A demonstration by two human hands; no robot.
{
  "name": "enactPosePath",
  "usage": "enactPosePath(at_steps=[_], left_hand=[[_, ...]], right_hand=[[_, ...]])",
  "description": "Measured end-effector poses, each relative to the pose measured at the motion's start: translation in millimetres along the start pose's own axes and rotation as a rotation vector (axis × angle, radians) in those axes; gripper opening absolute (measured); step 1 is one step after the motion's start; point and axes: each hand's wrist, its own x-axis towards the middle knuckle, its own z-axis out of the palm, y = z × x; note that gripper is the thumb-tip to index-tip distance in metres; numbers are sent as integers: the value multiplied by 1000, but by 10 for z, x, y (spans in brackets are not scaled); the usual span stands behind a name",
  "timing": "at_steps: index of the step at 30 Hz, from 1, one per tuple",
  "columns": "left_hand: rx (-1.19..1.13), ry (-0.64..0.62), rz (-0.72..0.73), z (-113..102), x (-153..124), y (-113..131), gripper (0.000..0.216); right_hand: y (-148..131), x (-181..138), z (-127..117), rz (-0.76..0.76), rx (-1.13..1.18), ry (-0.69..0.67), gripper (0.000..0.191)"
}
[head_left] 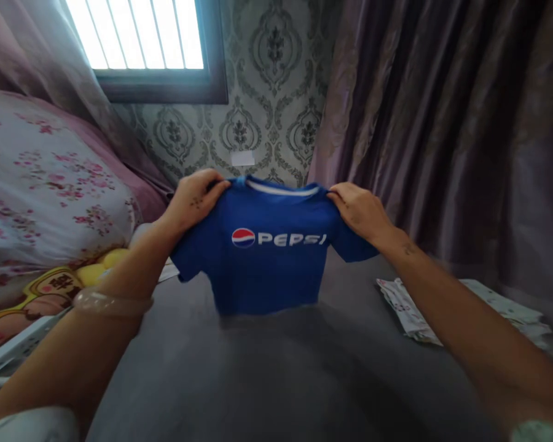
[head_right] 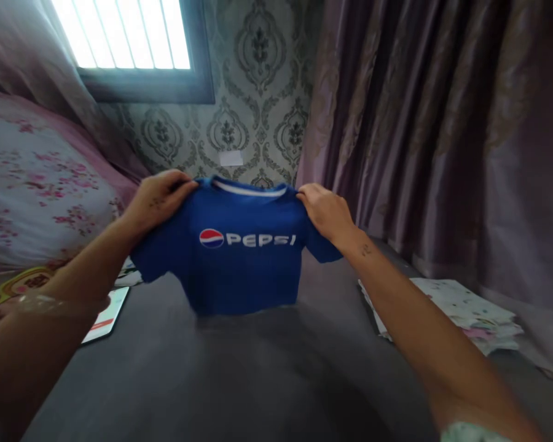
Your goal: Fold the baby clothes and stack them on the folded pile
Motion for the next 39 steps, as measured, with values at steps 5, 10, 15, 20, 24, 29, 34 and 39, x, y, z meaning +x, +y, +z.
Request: enactPosePath(at_steps=[5,10,15,20,24,29,34,39], left_hand=[[30,67,-23,357,15,-113,32],[142,110,-32,477,-18,-46,34],[286,197,-11,332,-117,-5,33],[320,263,83,-127,-369,152,32],[251,298,124,-575,-552,378,24],[105,163,-26,-779,-380,448,30],[-185,-253,-198,-217,-198,-24,41],[-245,-694,-195,988,-621,-639,43]], right_hand=[[91,68,168,23,-91,41,38],[66,75,187,20,-265,30,42],[21,-25,64,-8,-381,117,46],[-106,-217,-258,-153,-316,211,38],[-271,-313,-590,-280,-194,260,26],[-318,-145,-764,-208,-25,104,22],[-50,61,-310,-54,152,-261,19],[342,-273,809,23,51,-623,24]])
